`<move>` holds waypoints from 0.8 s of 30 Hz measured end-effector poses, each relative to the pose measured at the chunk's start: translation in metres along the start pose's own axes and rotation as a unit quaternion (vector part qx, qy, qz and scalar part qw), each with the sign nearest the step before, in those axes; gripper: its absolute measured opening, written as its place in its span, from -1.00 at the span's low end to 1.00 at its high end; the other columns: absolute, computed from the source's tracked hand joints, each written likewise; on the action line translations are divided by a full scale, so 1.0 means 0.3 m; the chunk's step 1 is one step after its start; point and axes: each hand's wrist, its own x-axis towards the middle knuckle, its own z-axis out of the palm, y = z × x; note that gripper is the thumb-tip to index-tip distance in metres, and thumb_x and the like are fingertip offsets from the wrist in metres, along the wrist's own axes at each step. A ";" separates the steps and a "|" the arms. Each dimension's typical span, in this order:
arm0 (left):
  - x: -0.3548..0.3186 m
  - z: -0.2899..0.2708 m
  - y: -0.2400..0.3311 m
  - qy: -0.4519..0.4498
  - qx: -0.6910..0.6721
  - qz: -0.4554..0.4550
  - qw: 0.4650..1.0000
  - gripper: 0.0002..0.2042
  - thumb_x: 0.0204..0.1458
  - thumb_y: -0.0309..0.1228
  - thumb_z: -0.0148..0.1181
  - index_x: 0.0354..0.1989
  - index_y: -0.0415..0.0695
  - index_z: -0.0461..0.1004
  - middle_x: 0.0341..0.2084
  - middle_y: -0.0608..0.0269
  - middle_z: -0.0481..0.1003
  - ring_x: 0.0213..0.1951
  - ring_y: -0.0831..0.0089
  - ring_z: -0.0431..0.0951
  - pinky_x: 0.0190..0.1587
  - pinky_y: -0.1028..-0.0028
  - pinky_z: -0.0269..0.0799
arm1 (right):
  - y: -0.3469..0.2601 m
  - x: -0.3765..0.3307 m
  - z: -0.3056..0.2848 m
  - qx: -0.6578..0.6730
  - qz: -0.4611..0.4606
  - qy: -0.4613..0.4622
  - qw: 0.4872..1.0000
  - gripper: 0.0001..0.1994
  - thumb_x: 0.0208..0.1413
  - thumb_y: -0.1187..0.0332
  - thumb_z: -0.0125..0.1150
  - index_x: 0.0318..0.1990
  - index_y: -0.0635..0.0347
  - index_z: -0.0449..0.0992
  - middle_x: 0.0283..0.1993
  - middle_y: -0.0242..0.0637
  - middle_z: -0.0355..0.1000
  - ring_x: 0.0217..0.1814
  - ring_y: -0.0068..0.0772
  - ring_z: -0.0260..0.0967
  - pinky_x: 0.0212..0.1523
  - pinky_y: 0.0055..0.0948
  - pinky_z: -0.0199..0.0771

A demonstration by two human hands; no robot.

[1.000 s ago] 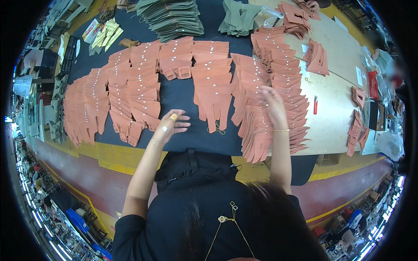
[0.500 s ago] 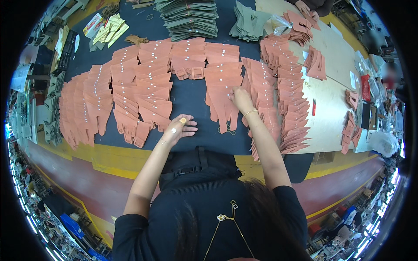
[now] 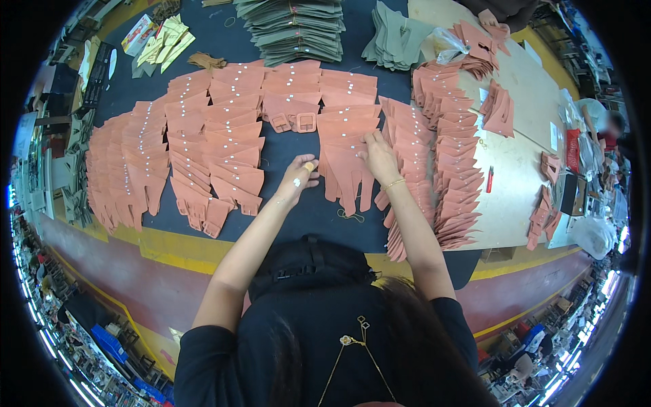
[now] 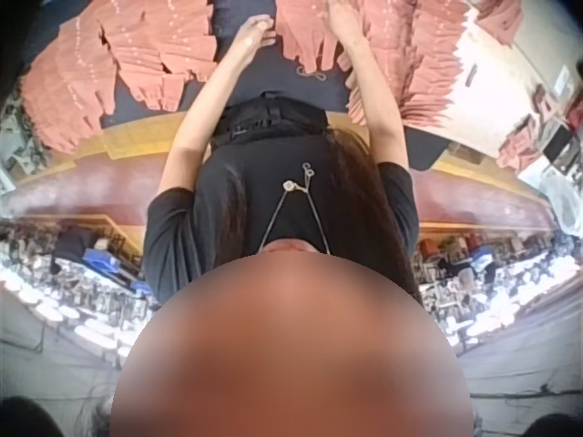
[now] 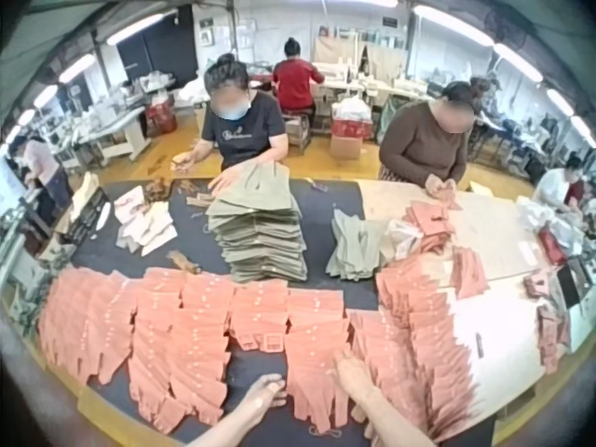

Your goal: The person picks up individual pink fabric pieces from a large pile on a table, aligns them, and stacks them into a neat pile. They then gather the stacked pieces and walk to another table to place them down.

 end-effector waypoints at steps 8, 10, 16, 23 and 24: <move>0.121 0.021 0.021 0.028 -0.014 -0.006 0.999 -0.66 0.20 -0.27 -0.02 0.11 -0.11 0.31 -0.11 0.30 0.40 -0.13 0.44 0.40 -0.06 0.41 0.33 | 0.024 0.045 0.007 0.032 -0.017 -0.073 0.997 -0.69 -0.17 0.40 0.39 -0.21 0.15 0.48 -0.12 -0.24 0.38 0.05 -0.02 0.30 0.04 -0.13 0.33; 0.143 0.018 0.021 0.030 -0.002 -0.019 0.999 -0.66 0.20 -0.26 -0.02 0.10 -0.09 0.31 -0.11 0.29 0.41 -0.14 0.45 0.39 -0.07 0.43 0.33 | 0.012 0.037 -0.009 0.011 -0.024 -0.083 0.996 -0.71 -0.17 0.38 0.39 -0.23 0.14 0.51 -0.12 -0.27 0.36 0.05 -0.06 0.29 0.05 -0.14 0.30; 0.237 0.012 -0.008 0.093 0.113 0.049 0.988 -0.62 0.17 -0.27 0.01 0.13 -0.13 0.31 -0.18 0.33 0.40 -0.15 0.49 0.34 -0.07 0.40 0.27 | -0.063 0.011 -0.088 -0.101 -0.102 -0.091 0.985 -0.81 -0.21 0.33 0.38 -0.37 0.06 0.55 -0.13 -0.33 0.37 0.01 -0.18 0.25 -0.02 -0.16 0.24; 0.227 0.074 0.054 0.082 -0.063 -0.020 0.994 -0.57 0.10 -0.27 0.09 0.13 -0.17 0.31 -0.15 0.31 0.41 -0.11 0.48 0.35 -0.01 0.39 0.25 | -0.083 -0.067 -0.210 0.052 -0.145 -0.207 0.966 -0.82 -0.14 0.41 0.31 -0.36 0.15 0.44 -0.30 -0.26 0.37 -0.12 -0.14 0.34 -0.12 -0.20 0.23; 0.223 0.083 0.066 0.074 -0.065 -0.032 0.995 -0.57 0.10 -0.27 0.10 0.11 -0.17 0.31 -0.15 0.29 0.42 -0.11 0.47 0.36 -0.01 0.38 0.26 | -0.085 -0.084 -0.226 0.056 -0.145 -0.209 0.966 -0.82 -0.13 0.42 0.30 -0.35 0.16 0.44 -0.32 -0.25 0.37 -0.14 -0.14 0.35 -0.13 -0.20 0.23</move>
